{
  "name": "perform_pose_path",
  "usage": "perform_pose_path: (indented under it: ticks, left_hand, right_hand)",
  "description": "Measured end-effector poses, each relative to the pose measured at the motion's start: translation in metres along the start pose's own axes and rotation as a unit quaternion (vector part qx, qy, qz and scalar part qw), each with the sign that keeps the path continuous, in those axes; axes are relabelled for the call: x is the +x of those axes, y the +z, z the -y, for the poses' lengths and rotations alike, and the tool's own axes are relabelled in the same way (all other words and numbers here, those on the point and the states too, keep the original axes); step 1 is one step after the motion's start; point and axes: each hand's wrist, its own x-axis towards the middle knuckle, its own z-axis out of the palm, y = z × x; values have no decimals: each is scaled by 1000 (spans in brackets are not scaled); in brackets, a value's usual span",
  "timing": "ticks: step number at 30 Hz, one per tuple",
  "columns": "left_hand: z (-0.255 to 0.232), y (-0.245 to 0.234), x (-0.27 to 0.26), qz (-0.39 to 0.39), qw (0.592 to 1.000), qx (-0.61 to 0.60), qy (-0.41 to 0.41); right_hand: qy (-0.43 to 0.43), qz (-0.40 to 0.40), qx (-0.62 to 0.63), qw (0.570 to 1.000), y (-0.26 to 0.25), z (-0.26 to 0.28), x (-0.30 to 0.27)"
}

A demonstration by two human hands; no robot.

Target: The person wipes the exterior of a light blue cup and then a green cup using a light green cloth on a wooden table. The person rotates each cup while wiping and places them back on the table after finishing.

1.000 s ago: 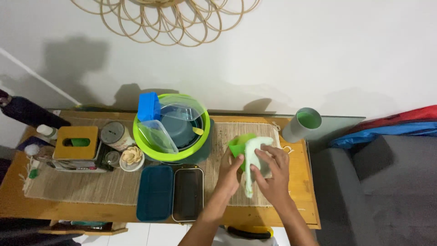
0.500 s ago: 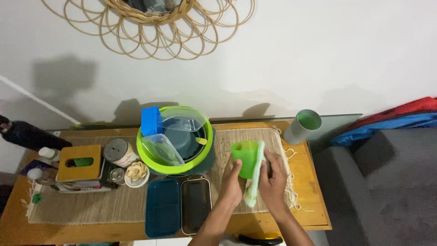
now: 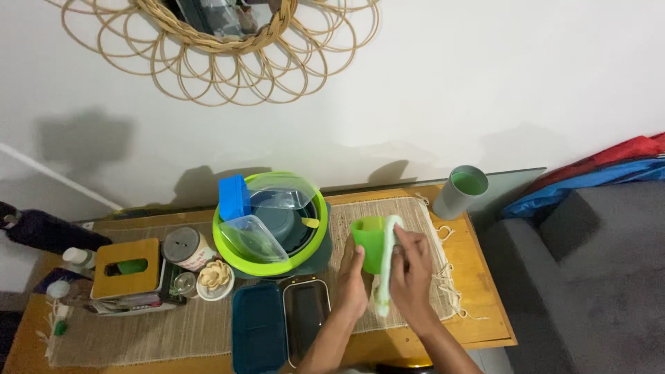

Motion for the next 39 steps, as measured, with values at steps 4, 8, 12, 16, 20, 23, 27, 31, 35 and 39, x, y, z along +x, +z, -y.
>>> perform_pose_path:
  ticks: [4,8,12,16,20,23,27,31,35,39]
  left_hand:
    - [-1,2,-4,23,997,74,29]
    - [-1,-1,-4,52,996,52,55]
    - [-4,2,-3,70,994,52,66]
    - [-5,6,-7,92,992,66,58]
    - [11,-1,3,107,989,54,86]
    - [13,0,3,115,992,-10,53]
    - [17,12,-1,84,996,-13,38]
    - [6,27,-18,51,986,156,38]
    - [20,26,-15,84,995,44,39]
    - [20,29,-17,-57,989,132,-37]
  right_hand:
    - [-45,9,-11,999,10,-1,-15]
    - [-8,-11,9,1000,7,1,-10]
    - [44,-35,8,998,1,10,-2]
    - [65,11,-36,997,8,6,-26]
    - [-26,0,-80,996,4,4,-24]
    - [-2,-22,-67,997,-1,4,-17]
    - [68,-24,-16,997,-7,25,-3]
    - [59,-8,-45,997,-8,5,-19]
    - [45,-25,-25,998,-21,0,-15]
    - [123,-21,26,992,-35,1,2]
